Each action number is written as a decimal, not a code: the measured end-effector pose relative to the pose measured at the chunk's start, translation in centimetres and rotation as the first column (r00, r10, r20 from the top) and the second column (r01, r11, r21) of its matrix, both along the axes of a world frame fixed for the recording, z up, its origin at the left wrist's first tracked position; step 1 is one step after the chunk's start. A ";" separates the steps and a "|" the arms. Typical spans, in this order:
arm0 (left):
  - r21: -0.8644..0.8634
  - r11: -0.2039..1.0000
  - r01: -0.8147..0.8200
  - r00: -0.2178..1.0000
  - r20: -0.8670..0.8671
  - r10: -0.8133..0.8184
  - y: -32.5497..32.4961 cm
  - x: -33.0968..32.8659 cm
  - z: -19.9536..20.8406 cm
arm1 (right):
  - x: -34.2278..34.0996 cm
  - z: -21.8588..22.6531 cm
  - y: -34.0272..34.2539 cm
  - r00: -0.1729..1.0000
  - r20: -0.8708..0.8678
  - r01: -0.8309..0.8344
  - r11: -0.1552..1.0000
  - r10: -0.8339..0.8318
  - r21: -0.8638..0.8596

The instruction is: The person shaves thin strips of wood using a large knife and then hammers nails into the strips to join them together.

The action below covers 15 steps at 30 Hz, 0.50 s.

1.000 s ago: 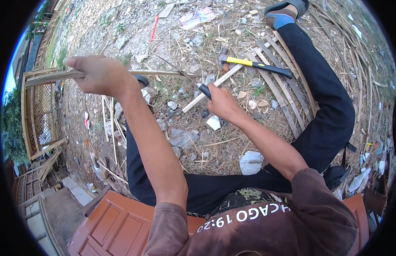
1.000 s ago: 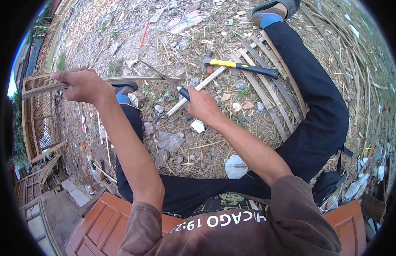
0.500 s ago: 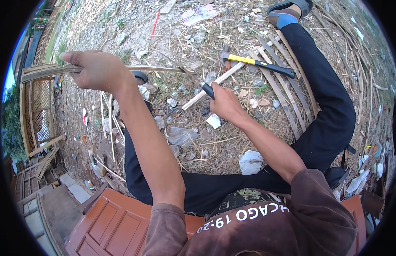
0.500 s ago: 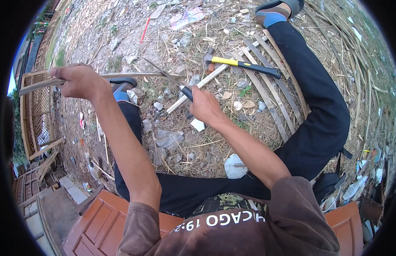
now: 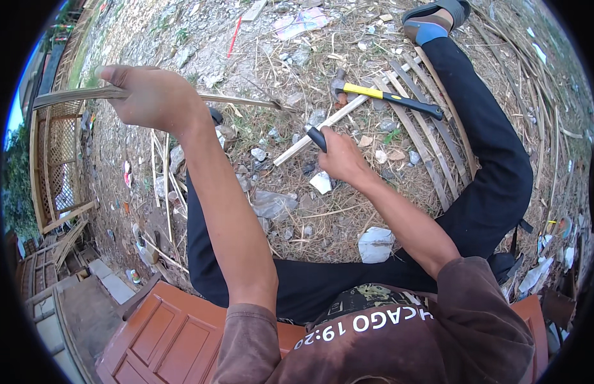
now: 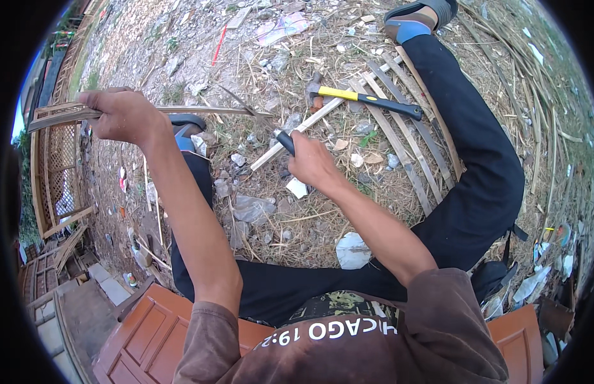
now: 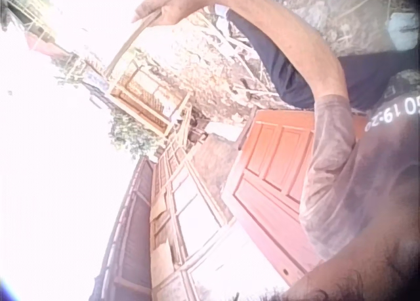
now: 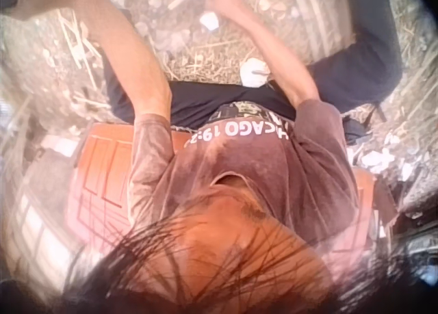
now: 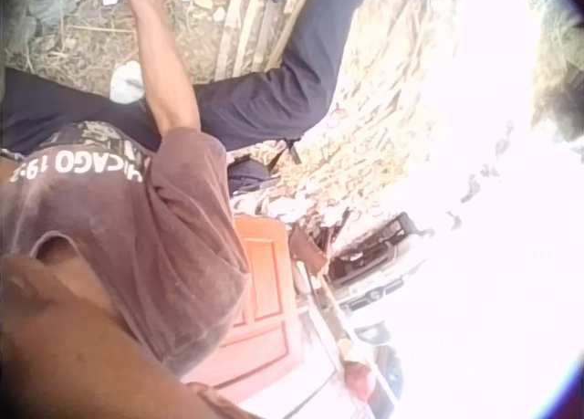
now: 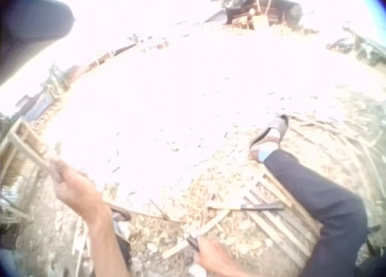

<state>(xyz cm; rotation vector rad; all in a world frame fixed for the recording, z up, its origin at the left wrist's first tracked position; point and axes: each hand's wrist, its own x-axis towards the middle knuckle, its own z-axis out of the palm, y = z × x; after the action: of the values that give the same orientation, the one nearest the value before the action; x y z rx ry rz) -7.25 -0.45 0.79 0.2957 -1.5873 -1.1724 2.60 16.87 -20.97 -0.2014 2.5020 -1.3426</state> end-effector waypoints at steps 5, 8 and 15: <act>-0.056 0.998 -0.012 1.000 -0.021 0.011 -1.1 0.3 -0.2 | -0.4 8.7 -1.9 1.000 -0.027 0.002 0.965 -0.009 -0.261; -0.062 0.997 -0.041 0.999 -0.023 0.039 -2.3 1.8 -0.3 | -0.4 13.9 -2.2 0.990 -0.130 -0.010 0.880 -0.058 -0.476; -0.009 1.000 -0.007 1.000 -0.015 0.007 -1.3 0.6 -0.3 | 0.7 0.3 -0.2 0.992 0.126 0.011 1.000 -0.010 -0.004</act>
<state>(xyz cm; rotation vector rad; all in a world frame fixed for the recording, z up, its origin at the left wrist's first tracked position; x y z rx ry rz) -6.65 -1.79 0.49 0.2851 -1.5773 -1.1593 3.27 16.66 -20.66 -0.1014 2.3985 -1.3227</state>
